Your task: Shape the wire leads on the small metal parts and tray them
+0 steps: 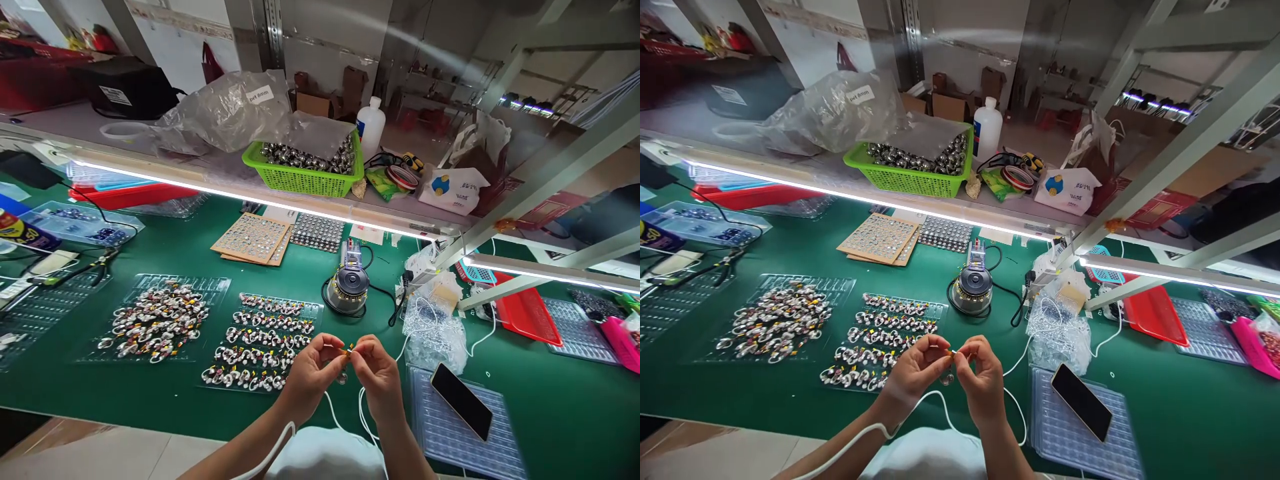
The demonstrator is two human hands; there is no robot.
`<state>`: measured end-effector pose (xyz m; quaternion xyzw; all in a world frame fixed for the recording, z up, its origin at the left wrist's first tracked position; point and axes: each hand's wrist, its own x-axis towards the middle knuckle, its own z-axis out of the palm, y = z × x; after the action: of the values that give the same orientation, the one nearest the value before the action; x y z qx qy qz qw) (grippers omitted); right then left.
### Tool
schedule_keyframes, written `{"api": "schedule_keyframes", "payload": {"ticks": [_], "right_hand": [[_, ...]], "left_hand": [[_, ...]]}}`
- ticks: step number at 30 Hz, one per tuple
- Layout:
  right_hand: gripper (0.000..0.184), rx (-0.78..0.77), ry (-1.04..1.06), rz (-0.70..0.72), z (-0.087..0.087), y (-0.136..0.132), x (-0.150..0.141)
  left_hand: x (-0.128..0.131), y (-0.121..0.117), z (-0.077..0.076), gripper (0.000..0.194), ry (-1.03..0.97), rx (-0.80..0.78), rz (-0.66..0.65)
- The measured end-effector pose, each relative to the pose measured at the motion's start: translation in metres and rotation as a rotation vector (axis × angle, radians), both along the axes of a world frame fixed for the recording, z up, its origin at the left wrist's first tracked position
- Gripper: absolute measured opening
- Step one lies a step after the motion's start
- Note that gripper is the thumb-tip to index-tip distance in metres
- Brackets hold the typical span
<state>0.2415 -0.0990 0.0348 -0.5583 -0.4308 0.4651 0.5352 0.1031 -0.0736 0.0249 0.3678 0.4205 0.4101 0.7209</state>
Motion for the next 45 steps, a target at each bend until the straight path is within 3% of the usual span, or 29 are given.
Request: {"api": "schedule_keyframes", "payload": {"ticks": [5, 9, 12, 15, 18, 21, 24, 27, 32, 36, 39, 41, 45], "right_hand": [[0.019, -0.006, 0.051, -0.037, -0.003, 0.000, -0.003], [0.018, -0.013, 0.060, -0.077, -0.003, 0.001, -0.002], [0.019, -0.017, 0.024, -0.104, -0.002, 0.001, -0.003], [0.020, -0.002, -0.011, -0.127, -0.003, 0.001, -0.006], [0.019, 0.021, -0.018, -0.141, -0.004, 0.000, -0.010], [0.019, 0.012, -0.015, -0.149, -0.005, 0.000, -0.014], [0.018, 0.005, -0.026, -0.155, -0.005, -0.001, -0.016], [0.016, 0.027, -0.042, -0.113, -0.004, -0.002, -0.014], [0.011, 0.081, -0.099, 0.116, -0.001, -0.005, 0.002], [0.008, 0.068, -0.007, 0.280, -0.008, -0.014, 0.010], [0.022, 0.039, 0.161, 0.269, -0.020, -0.023, 0.011], [0.028, 0.016, 0.205, 0.251, -0.030, -0.028, 0.011], [0.023, -0.042, 0.124, 0.196, -0.058, -0.029, 0.012]], "left_hand": [[-0.004, -0.003, 0.004, 0.024, 0.084, 0.108, -0.027], [-0.010, -0.011, 0.005, 0.015, 0.423, 0.638, 0.177], [-0.011, -0.015, 0.005, 0.028, 0.561, 0.962, 0.188], [-0.007, -0.013, 0.004, 0.040, 0.614, 1.047, 0.198], [-0.004, -0.008, 0.002, 0.040, 0.639, 1.054, 0.231], [-0.002, -0.006, -0.001, 0.033, 0.612, 0.992, 0.247], [-0.003, -0.005, -0.002, 0.018, 0.503, 0.764, 0.201], [-0.007, 0.000, 0.000, 0.012, 0.357, 0.476, 0.068], [-0.019, 0.015, 0.010, 0.022, 0.156, 0.288, -0.190], [-0.026, 0.017, 0.009, 0.029, -0.080, 0.000, -0.439], [-0.026, 0.008, -0.004, 0.029, -0.187, -0.193, -0.518], [-0.022, 0.000, -0.020, 0.029, -0.203, -0.274, -0.482], [-0.007, -0.010, -0.067, 0.037, 0.100, -0.209, -0.327]]}}
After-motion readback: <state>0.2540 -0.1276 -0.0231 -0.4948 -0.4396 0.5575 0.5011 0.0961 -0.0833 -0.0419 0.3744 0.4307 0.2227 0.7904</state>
